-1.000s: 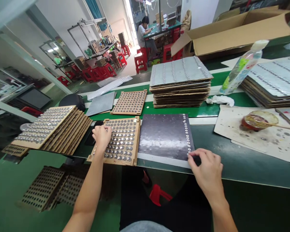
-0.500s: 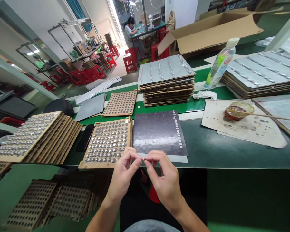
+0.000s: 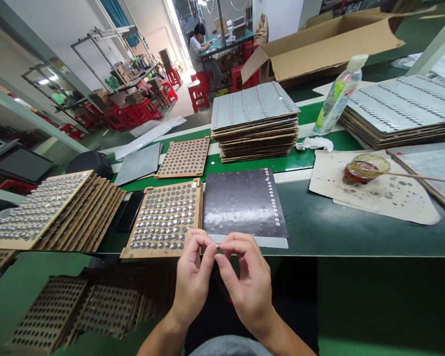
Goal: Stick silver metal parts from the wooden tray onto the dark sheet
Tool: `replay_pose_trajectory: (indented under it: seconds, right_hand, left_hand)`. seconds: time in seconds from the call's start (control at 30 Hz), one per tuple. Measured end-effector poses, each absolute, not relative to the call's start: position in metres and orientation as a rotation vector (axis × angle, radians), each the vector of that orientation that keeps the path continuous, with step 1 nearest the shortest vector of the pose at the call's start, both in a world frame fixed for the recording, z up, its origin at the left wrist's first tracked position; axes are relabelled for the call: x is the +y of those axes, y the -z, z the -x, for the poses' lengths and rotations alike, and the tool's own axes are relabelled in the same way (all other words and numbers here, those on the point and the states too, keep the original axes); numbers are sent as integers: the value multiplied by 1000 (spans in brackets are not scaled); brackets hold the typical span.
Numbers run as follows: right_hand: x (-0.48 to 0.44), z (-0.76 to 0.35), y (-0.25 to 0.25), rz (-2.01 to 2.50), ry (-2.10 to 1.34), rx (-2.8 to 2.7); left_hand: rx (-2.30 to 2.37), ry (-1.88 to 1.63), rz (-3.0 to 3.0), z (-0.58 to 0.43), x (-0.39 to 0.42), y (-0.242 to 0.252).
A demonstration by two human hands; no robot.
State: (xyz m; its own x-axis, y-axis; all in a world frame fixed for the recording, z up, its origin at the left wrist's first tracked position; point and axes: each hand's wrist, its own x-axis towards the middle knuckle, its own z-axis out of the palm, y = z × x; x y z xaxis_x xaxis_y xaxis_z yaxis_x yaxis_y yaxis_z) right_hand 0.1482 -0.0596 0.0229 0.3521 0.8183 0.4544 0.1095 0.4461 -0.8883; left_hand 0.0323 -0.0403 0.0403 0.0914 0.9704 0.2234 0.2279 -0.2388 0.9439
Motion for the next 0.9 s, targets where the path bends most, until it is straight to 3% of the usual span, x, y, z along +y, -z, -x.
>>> replay_pose_trajectory:
  seconds: [0.9]
  right_hand:
    - [-66, -150, -36, 1068, -883, -908]
  left_hand:
    - [1168, -1261, -1499, -38, -43, -39]
